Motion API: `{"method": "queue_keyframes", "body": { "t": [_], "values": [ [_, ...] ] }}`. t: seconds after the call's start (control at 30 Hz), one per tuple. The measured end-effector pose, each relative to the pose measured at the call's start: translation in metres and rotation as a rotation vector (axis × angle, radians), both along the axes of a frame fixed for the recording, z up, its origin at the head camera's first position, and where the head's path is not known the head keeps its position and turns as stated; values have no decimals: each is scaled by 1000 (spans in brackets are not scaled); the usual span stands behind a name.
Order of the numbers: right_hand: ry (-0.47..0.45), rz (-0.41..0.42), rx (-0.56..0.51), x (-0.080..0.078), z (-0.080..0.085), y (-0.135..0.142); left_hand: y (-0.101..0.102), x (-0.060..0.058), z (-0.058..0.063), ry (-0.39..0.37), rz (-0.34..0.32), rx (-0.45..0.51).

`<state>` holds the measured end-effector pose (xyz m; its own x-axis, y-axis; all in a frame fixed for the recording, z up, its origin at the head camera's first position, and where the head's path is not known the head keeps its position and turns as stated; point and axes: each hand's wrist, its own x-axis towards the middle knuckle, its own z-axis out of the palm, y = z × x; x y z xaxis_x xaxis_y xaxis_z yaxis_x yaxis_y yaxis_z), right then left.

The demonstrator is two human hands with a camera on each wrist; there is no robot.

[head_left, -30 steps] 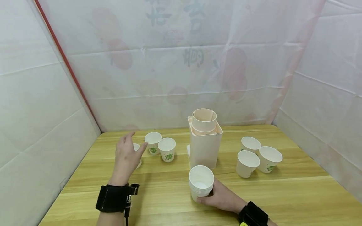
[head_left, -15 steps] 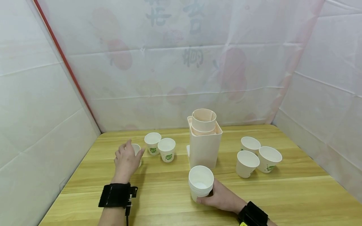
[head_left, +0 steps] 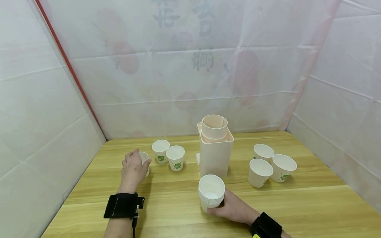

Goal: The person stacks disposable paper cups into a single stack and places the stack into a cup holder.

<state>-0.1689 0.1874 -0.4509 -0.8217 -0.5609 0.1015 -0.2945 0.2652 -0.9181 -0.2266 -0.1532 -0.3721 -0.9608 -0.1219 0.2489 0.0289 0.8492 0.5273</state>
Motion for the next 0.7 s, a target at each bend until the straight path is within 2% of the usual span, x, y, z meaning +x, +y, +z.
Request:
{"method": "queue_keyframes", "body": {
  "t": [0.3, 0.7],
  "values": [
    [7, 4, 1, 0, -2, 1, 1, 2, 4, 8, -17, 20],
    [-11, -10, 14, -1, -2, 1, 12, 10, 22, 122, -64, 28]
  ]
}}
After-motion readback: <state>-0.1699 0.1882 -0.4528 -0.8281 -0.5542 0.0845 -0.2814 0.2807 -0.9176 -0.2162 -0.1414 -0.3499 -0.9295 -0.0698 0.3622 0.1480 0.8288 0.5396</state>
